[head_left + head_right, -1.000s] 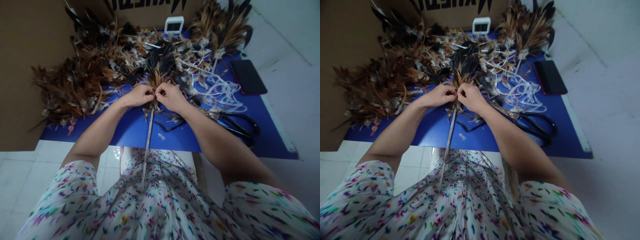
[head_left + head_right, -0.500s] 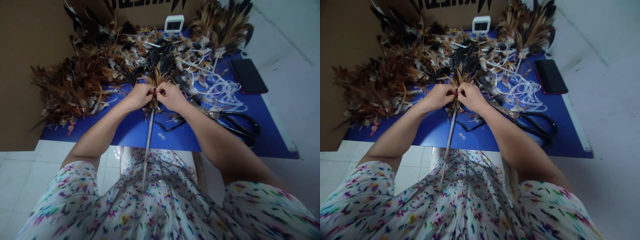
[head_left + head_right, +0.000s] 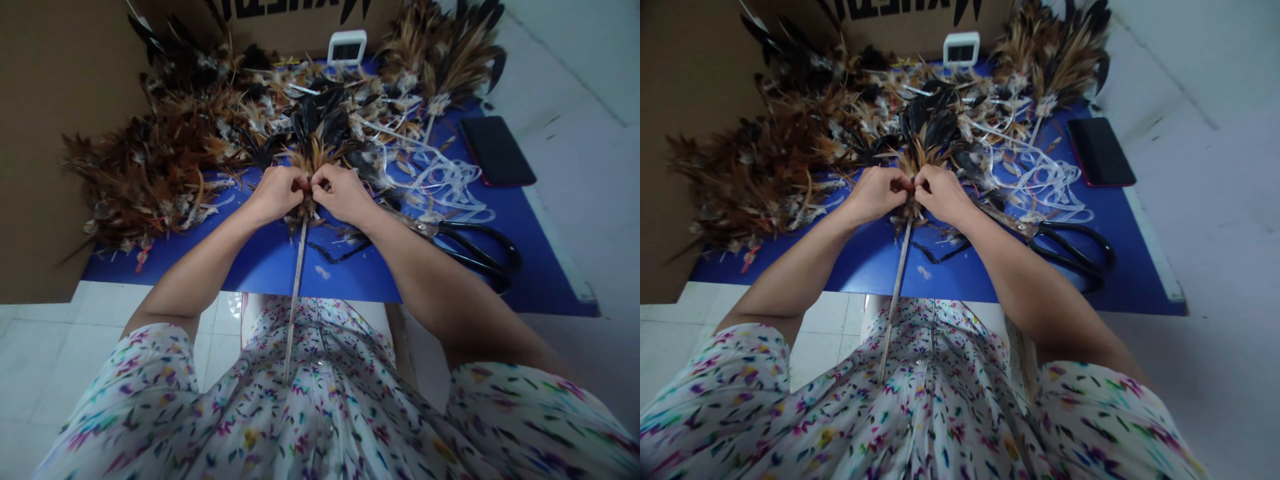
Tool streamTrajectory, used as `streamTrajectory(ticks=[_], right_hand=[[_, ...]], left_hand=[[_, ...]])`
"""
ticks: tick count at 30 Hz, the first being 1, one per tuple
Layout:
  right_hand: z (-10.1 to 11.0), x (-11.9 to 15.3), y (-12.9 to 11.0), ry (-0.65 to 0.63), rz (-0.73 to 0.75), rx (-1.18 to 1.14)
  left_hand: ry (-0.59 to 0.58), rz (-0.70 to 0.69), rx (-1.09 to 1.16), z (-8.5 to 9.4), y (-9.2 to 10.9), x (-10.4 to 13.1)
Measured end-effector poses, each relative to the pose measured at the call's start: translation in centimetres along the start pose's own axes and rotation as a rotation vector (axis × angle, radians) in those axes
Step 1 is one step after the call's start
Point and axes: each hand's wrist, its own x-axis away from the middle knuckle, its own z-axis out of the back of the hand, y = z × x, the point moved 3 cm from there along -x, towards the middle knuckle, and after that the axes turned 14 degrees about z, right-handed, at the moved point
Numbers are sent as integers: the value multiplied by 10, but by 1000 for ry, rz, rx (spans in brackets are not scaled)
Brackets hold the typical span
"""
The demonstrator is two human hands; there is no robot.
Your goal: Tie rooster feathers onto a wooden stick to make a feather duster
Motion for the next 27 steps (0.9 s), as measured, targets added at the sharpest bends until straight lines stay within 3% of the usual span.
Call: streamTrajectory(ticks=[16,27], right_hand=[[2,1,-4,4,18,1],[1,1,-7,-6,40,44]], left_hand=[[84,7,56,2,-1,3],[113,-46,-40,0,-3,5]])
